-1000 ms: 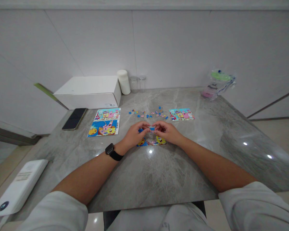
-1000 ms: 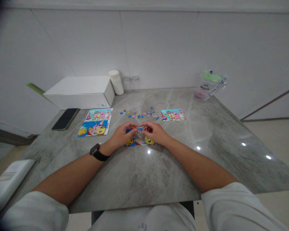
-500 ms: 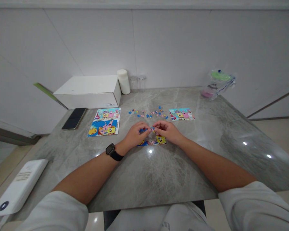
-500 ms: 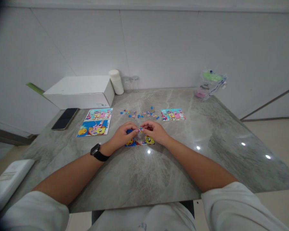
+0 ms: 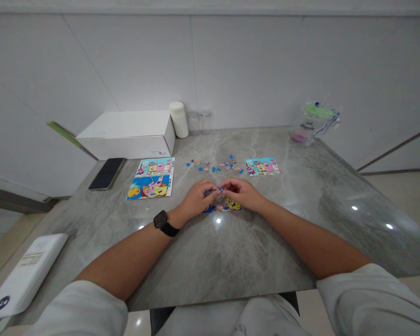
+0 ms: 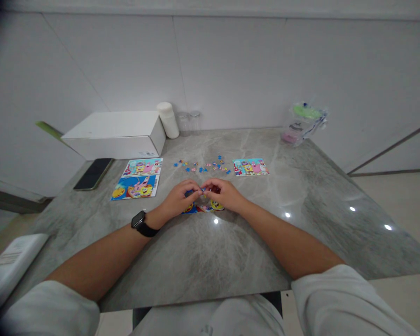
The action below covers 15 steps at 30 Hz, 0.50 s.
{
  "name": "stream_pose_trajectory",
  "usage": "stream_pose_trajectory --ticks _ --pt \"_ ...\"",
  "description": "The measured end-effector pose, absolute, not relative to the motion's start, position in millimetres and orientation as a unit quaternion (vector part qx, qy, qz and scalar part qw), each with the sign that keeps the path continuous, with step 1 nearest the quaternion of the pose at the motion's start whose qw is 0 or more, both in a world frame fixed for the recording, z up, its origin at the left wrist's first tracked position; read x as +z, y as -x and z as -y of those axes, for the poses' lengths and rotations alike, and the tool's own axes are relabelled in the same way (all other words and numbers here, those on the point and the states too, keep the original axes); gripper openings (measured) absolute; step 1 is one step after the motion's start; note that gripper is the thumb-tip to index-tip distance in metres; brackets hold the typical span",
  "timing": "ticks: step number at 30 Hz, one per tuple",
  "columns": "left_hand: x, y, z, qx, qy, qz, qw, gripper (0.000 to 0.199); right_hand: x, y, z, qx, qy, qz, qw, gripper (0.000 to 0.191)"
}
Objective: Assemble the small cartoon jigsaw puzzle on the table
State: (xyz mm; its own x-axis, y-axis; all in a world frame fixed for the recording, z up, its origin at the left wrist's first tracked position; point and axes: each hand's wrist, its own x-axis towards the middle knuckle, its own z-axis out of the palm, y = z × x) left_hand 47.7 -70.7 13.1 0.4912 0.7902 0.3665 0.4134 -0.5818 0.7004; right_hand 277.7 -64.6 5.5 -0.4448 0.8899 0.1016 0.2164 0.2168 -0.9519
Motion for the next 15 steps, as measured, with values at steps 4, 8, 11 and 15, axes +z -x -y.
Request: stream_pose_trajectory --ticks 4,8,11,15 --pt "15.8 -45.9 74.2 0.312 -0.852 -0.368 0.206 0.029 10.7 -294.5 49.4 0.469 0.438 0.676 0.362 0.029" --pt "21.1 -45.8 82.9 0.247 -0.903 -0.328 0.126 0.026 12.9 -313.6 35.3 0.441 0.463 0.697 0.325 0.026" --pt "24.5 -47.3 89.2 0.211 -0.928 -0.285 0.113 0.027 12.0 -318.0 33.3 0.445 0.452 0.723 0.274 0.025" --pt "27.3 -48.8 93.4 0.182 -0.947 -0.243 0.108 0.031 10.1 -315.4 36.1 0.433 0.445 0.743 0.249 0.02"
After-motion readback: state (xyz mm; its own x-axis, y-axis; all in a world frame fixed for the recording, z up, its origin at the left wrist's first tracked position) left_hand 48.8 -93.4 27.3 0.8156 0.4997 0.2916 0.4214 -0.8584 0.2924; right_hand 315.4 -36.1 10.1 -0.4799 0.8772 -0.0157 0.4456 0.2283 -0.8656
